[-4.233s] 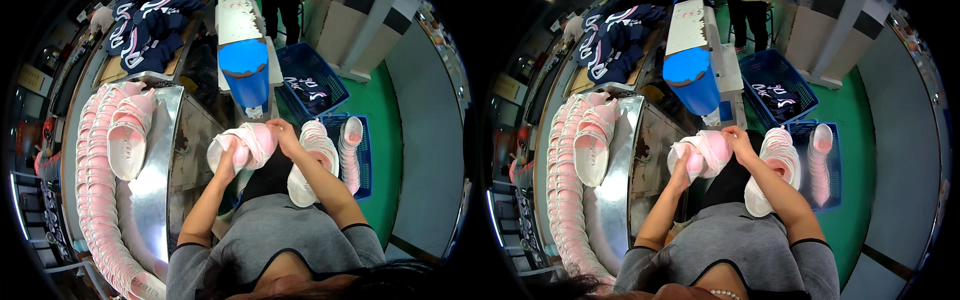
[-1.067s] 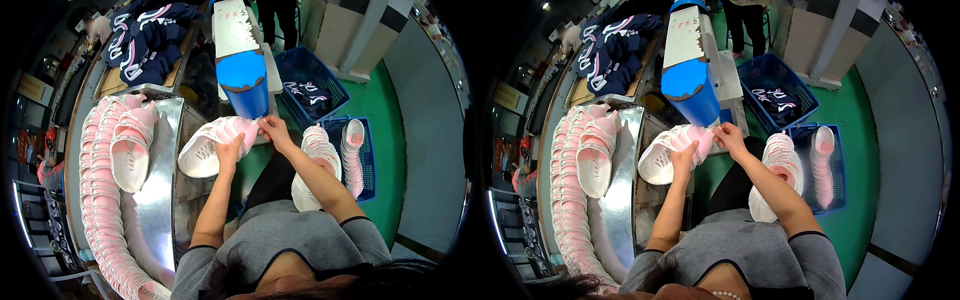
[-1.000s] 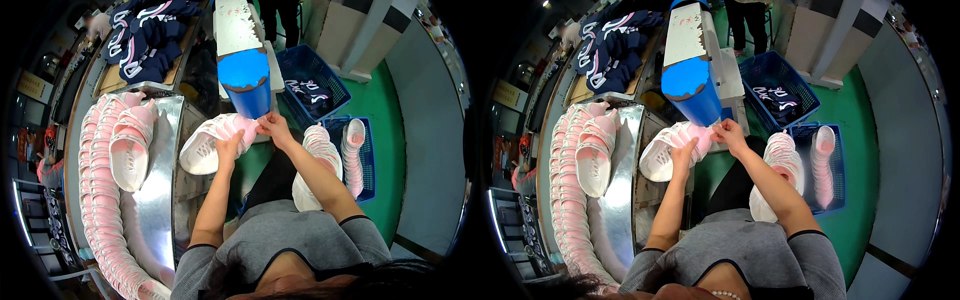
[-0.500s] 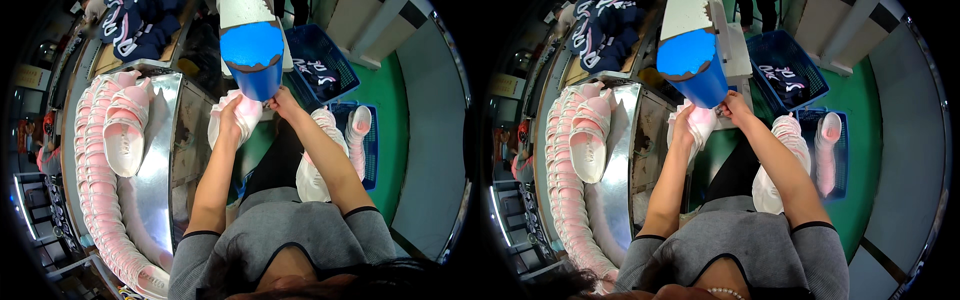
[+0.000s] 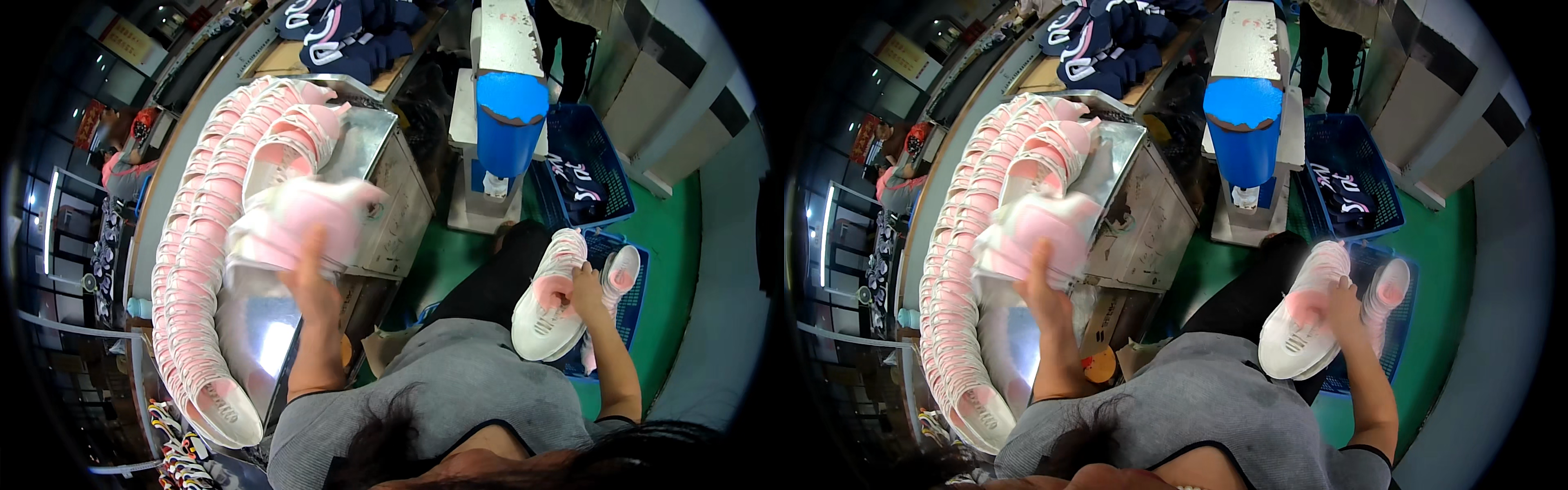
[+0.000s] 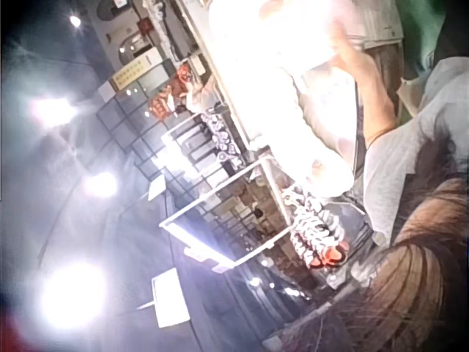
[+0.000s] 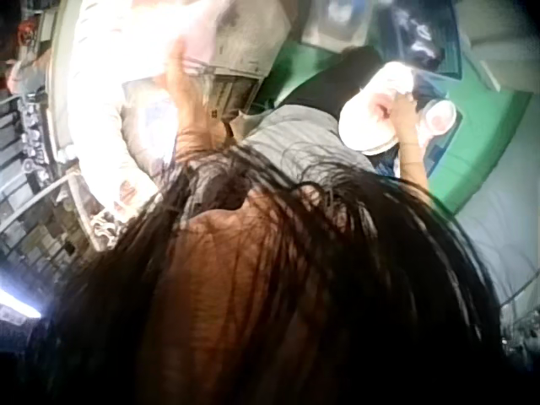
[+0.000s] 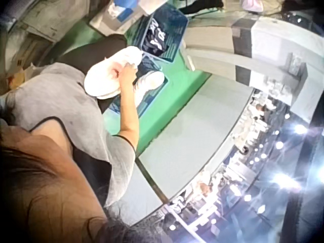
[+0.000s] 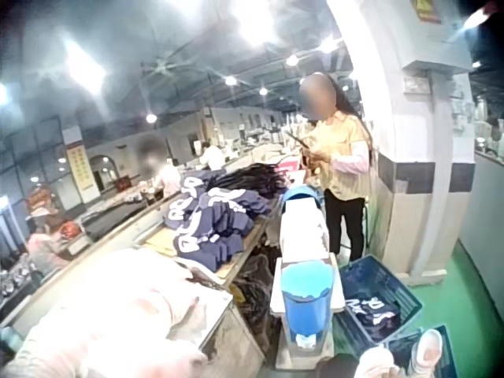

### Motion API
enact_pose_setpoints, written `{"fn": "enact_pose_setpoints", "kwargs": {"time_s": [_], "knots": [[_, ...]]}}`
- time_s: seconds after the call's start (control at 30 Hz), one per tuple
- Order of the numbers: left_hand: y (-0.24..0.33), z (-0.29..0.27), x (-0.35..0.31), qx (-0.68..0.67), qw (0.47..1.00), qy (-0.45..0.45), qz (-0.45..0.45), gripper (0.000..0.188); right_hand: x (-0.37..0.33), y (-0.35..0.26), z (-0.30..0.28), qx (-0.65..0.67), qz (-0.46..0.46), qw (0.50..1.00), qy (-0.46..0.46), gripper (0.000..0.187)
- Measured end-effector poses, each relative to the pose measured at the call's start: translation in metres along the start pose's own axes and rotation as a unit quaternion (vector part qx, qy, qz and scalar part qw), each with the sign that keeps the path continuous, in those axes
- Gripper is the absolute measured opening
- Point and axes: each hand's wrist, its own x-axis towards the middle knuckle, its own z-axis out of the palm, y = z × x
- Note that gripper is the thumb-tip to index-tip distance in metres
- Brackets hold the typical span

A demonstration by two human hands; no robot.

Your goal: The person takes pink and white shoe components from a basket, applies them to a machine to attach or shape the heel area, and luego stacks the completed components on a metal bench before moving them back into the basket.

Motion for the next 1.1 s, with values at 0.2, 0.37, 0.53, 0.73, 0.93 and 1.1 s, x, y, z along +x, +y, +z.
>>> {"fn": "enact_pose_setpoints", "kwargs": {"time_s": [0.2,0.37,0.53,0.73,0.93,1.1], "knots": [[-0.073,-0.074,0.155,0.065,0.977,0.168,0.114,0.037,0.017,0.020,0.011,0.045,-0.052,0.998,0.016,0.071],[-0.095,0.003,0.211,0.278,0.941,0.161,0.109,0.057,0.022,-0.007,-0.033,0.042,-0.019,0.993,-0.109,0.079],[-0.141,-0.040,0.237,0.090,0.982,-0.076,0.150,0.061,0.002,-0.022,-0.083,0.160,-0.032,0.976,-0.142,0.081],[-0.146,-0.073,0.204,0.271,0.939,-0.109,0.179,0.051,-0.013,0.008,-0.041,0.404,0.054,0.898,0.163,0.063],[-0.085,-0.024,0.089,0.297,0.905,-0.036,0.302,0.037,0.025,-0.029,-0.056,0.503,0.086,0.769,0.385,0.063],[-0.081,0.075,-0.074,-0.160,0.749,-0.552,-0.331,0.056,0.047,-0.106,-0.057,0.451,0.037,0.775,0.440,0.077]]}}
